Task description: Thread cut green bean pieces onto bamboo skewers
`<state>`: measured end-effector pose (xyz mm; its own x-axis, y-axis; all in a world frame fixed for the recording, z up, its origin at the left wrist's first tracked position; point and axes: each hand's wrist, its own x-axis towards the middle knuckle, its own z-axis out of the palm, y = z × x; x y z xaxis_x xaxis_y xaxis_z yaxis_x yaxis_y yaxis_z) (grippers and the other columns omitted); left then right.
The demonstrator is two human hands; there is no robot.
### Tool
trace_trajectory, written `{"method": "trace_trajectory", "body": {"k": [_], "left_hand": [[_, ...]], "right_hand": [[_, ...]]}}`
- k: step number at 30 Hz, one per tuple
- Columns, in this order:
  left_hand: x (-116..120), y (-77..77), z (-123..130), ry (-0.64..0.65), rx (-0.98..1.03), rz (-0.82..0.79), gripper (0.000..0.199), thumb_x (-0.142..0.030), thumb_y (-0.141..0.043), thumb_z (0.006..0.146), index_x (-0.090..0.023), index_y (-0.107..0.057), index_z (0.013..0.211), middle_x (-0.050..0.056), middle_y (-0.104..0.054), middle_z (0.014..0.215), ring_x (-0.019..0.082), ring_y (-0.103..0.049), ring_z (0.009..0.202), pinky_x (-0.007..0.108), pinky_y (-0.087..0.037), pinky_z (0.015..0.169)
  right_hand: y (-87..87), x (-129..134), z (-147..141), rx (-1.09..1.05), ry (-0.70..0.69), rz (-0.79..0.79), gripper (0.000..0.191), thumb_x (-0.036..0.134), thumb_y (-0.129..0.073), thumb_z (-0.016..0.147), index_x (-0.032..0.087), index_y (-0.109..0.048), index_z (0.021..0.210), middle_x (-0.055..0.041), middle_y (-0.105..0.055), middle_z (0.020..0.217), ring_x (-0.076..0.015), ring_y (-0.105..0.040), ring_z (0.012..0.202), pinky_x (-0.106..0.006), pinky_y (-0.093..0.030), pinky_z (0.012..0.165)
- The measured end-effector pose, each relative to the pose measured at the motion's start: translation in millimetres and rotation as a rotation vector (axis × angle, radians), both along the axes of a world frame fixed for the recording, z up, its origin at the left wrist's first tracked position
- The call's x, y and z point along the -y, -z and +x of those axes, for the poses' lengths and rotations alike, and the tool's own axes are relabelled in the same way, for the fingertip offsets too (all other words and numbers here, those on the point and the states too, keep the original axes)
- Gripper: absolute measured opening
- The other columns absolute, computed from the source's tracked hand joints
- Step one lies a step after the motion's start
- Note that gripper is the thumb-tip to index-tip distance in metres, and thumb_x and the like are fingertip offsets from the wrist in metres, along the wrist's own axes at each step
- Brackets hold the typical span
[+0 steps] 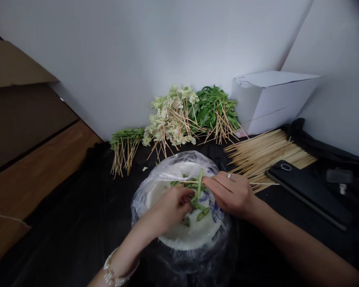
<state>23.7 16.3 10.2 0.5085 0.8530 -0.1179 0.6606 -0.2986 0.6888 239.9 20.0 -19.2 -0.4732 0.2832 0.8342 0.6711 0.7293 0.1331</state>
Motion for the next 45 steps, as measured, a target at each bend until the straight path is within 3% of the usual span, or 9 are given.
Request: {"method": "trace_trajectory", "body": {"k": [7,13,18,24,26,30,36,41,45], "left_hand": [[23.6,-8.2,-17.5,-0.179,0.371,-0.279,0.014,-0.025,-0.057,0.085,-0.017,-0.066,0.092,0.002,-0.061,0.081,0.015,-0.054,0.073,0.028,-0.044,0.067],[32.1,-6.7,-20.3,-0.197,0.417,-0.238,0.014,-0.025,-0.058,0.088,-0.017,-0.067,0.095,0.002,-0.063,0.084,0.015,-0.054,0.077,0.027,-0.043,0.070],[32.4,-1.7,-12.2,-0.205,0.484,-0.231,0.009,-0.025,-0.061,0.086,-0.016,-0.062,0.082,0.000,-0.059,0.076,0.013,-0.052,0.071,0.026,-0.042,0.066],[28.2,2.4,0.4,-0.329,0.614,-0.251,0.017,-0.027,-0.072,0.077,-0.017,-0.059,0.080,-0.001,-0.060,0.073,0.013,-0.056,0.068,0.025,-0.046,0.063],[26.0,3.9,4.8,-0.383,0.690,-0.331,0.022,-0.028,-0.075,0.075,-0.018,-0.058,0.084,-0.002,-0.062,0.072,0.013,-0.059,0.067,0.025,-0.049,0.065],[23.4,7.1,14.5,-0.455,0.833,-0.432,0.032,-0.031,-0.080,0.072,-0.018,-0.057,0.089,-0.002,-0.066,0.070,0.012,-0.062,0.064,0.024,-0.050,0.064],[23.6,8.2,19.9,-0.428,0.857,-0.337,0.029,-0.034,-0.083,0.070,-0.016,-0.063,0.081,-0.002,-0.064,0.070,0.010,-0.057,0.064,0.022,-0.046,0.061],[20.5,7.4,10.2,-0.356,0.708,-0.290,0.025,-0.040,-0.075,0.077,-0.015,-0.069,0.073,0.000,-0.063,0.067,0.013,-0.056,0.063,0.026,-0.047,0.063],[17.4,-6.3,-7.1,-0.171,0.546,-0.278,0.027,-0.038,-0.060,0.090,-0.018,-0.074,0.101,0.005,-0.072,0.083,0.018,-0.064,0.077,0.030,-0.052,0.073]], "right_hand": [[2.6,0.3,0.4,-0.013,-0.062,-0.020,0.024,0.003,-0.052,0.084,0.006,-0.065,0.104,-0.0049,-0.062,0.069,-0.0157,-0.053,0.066,-0.031,-0.039,0.059],[3.3,1.4,-1.0,-0.011,-0.080,-0.011,0.023,0.006,-0.050,0.087,0.007,-0.064,0.105,-0.0043,-0.063,0.070,-0.0156,-0.056,0.065,-0.030,-0.040,0.057],[4.4,3.4,-1.7,-0.052,-0.076,0.007,0.018,0.009,-0.052,0.089,0.009,-0.062,0.105,-0.0052,-0.065,0.073,-0.0150,-0.058,0.064,-0.029,-0.042,0.057],[3.3,6.0,-3.6,-0.119,-0.119,0.002,0.010,0.012,-0.052,0.092,0.012,-0.056,0.101,-0.0050,-0.067,0.075,-0.0148,-0.060,0.064,-0.028,-0.044,0.058],[1.7,8.1,-5.2,-0.095,-0.126,0.014,0.009,0.019,-0.052,0.095,0.012,-0.057,0.099,-0.0057,-0.067,0.074,-0.0152,-0.060,0.064,-0.029,-0.044,0.058],[0.4,12.0,-8.5,-0.006,-0.113,0.072,0.043,0.051,-0.056,0.093,0.009,-0.061,0.100,-0.0080,-0.068,0.074,-0.0171,-0.061,0.065,-0.030,-0.043,0.056],[-0.4,11.8,-10.8,0.083,-0.060,0.105,0.037,0.043,-0.065,0.090,0.009,-0.064,0.104,-0.0031,-0.067,0.070,-0.0148,-0.059,0.061,-0.030,-0.041,0.055],[1.8,9.3,-10.4,0.107,-0.073,0.053,0.027,0.030,-0.063,0.091,0.007,-0.064,0.106,-0.0027,-0.065,0.070,-0.0151,-0.057,0.059,-0.031,-0.039,0.051],[3.9,8.3,-10.7,0.082,-0.098,-0.020,0.017,0.023,-0.056,0.094,0.009,-0.064,0.100,-0.0042,-0.065,0.072,-0.0152,-0.056,0.061,-0.031,-0.038,0.051]]}}
